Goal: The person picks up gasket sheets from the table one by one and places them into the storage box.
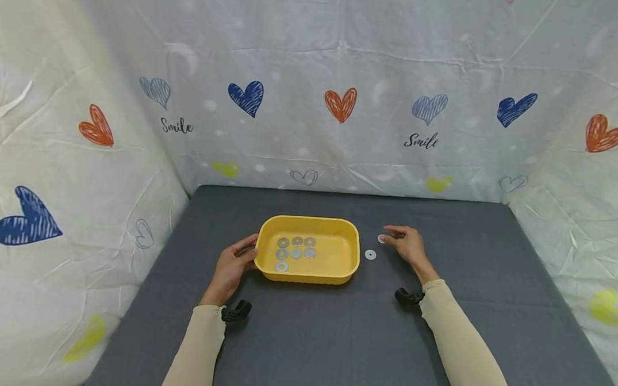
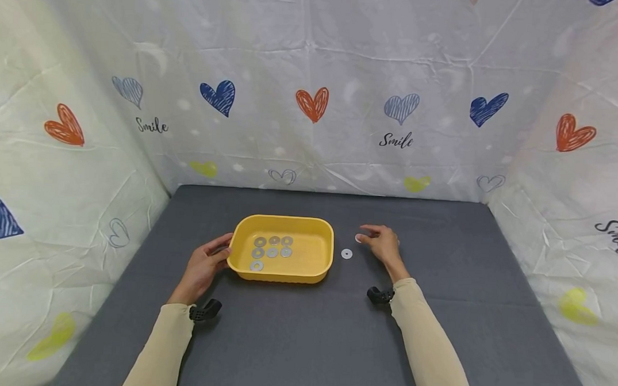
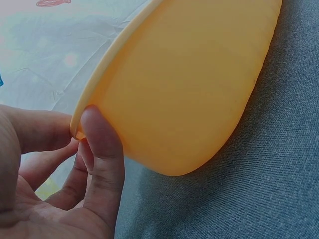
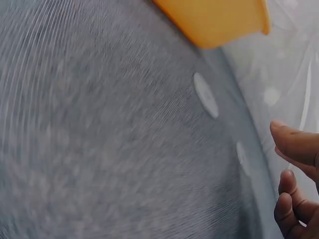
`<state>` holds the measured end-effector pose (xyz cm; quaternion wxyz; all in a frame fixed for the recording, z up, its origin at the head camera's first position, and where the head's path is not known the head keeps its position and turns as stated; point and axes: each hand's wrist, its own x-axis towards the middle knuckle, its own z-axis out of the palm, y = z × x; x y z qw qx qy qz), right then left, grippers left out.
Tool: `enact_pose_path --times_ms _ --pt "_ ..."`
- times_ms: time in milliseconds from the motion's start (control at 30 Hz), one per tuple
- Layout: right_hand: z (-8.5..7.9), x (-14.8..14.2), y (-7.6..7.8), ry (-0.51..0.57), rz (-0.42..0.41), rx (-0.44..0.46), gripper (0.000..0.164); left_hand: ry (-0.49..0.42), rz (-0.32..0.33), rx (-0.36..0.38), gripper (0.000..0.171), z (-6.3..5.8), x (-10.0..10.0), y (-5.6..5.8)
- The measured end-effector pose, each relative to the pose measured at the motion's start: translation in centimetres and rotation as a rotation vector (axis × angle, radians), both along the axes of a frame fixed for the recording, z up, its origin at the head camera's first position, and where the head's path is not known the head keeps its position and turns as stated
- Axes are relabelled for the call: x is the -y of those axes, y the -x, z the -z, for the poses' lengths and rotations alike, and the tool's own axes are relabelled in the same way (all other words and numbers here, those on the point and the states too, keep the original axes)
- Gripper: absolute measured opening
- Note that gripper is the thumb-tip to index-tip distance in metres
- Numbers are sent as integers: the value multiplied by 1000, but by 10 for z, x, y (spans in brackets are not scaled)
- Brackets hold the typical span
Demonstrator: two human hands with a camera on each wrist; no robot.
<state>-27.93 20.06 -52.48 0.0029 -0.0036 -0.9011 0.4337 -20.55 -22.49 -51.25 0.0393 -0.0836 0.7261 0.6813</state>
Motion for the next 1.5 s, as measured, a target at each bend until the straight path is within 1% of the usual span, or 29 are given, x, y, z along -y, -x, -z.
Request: enact_pose_path --times_ms 100,233,367,500,667,867,933,1167,1500 --pt "3 -1 1 -27 7 -4 39 3 -6 -8 48 6 1 2" --pt "8 -2 2 -41 15 6 38 12 -6 -14 48 8 1 3" --pt "9 -2 4 -64 -4 14 37 18 -8 -15 48 7 1 3" --pt "7 -2 6 -101 -22 14 37 8 -13 -17 48 5 1 4" --pt "5 -1 6 -129 -8 10 35 -8 -14 -13 48 2 1 5" --pt "5 1 6 -135 17 2 30 -10 -7 -19 48 3 2 3" --pt "5 1 6 -123 25 3 28 -8 -9 -21 48 4 1 3" --pt "7 -1 7 -31 48 12 22 2 -14 -10 48 4 1 3" --pt "14 -4 4 71 51 -25 15 9 -11 -7 47 7 2 4"
